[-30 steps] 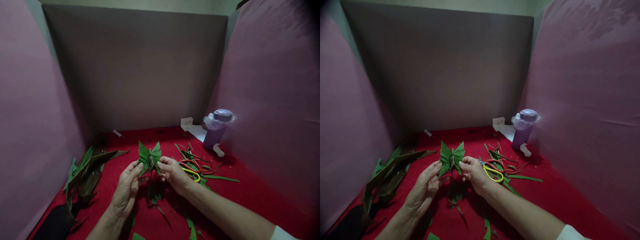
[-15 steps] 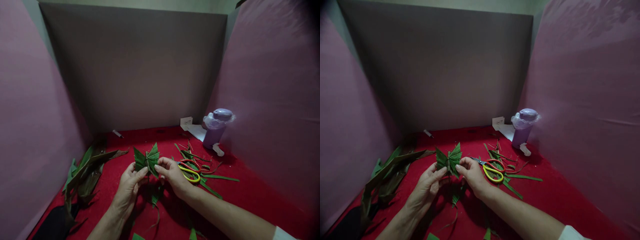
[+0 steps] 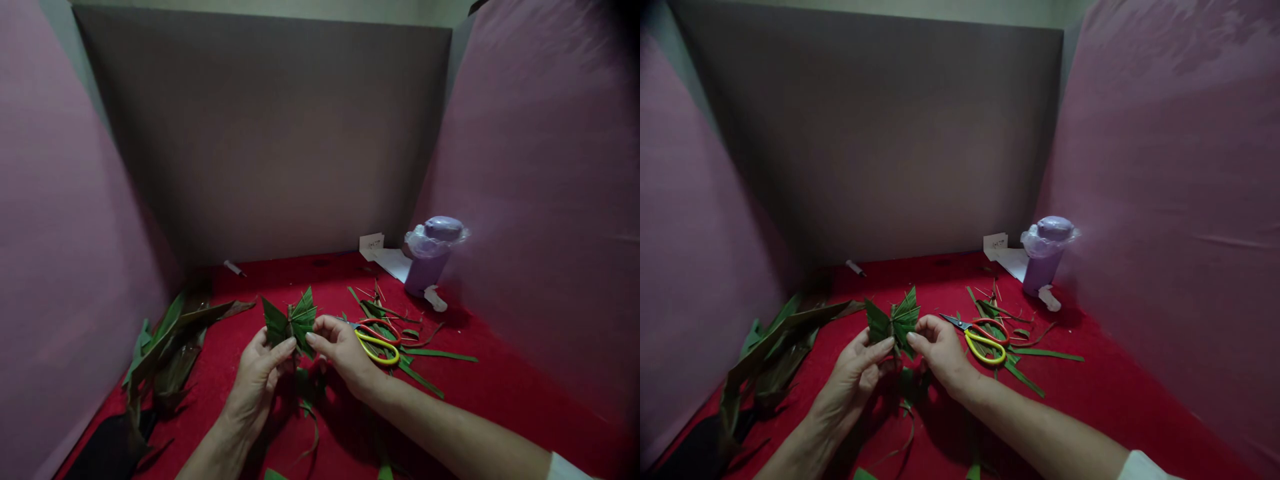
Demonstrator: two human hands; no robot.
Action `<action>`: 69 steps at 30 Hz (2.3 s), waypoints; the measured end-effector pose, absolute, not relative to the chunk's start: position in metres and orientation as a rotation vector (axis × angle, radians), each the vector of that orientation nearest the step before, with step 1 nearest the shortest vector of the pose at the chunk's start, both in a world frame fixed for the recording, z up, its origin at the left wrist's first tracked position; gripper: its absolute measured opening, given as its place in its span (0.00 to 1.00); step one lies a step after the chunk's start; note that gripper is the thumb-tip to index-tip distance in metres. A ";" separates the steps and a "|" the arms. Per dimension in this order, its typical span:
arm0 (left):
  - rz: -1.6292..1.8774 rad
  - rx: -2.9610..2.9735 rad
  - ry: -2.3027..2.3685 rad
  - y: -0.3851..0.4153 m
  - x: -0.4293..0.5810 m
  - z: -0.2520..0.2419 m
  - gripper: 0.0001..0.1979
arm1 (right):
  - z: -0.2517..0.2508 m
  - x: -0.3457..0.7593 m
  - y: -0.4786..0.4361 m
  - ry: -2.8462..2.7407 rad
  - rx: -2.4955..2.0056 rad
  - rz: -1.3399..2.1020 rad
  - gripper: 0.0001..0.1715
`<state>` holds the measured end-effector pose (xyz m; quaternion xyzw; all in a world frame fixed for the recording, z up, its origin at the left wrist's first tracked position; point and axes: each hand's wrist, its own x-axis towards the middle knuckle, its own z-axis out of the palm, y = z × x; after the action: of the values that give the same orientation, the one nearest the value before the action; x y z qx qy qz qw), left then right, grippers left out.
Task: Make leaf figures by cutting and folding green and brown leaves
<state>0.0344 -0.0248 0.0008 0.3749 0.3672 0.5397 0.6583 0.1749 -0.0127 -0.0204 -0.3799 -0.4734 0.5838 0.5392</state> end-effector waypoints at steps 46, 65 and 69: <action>1.212 0.738 0.841 -0.021 0.024 0.004 0.08 | -0.026 0.181 -0.009 -1.097 -0.845 1.667 0.13; 1.203 0.753 0.844 -0.020 0.026 0.003 0.08 | -0.024 0.178 -0.011 -1.177 -0.869 1.608 0.15; 1.215 0.743 0.846 -0.021 0.026 0.005 0.08 | -0.025 0.178 -0.010 -1.189 -0.869 1.605 0.15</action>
<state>0.0259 -0.0206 0.0052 0.3305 0.3764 0.5404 0.6760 0.1778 -0.0104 -0.0251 -0.3535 -0.4836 0.6531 0.4632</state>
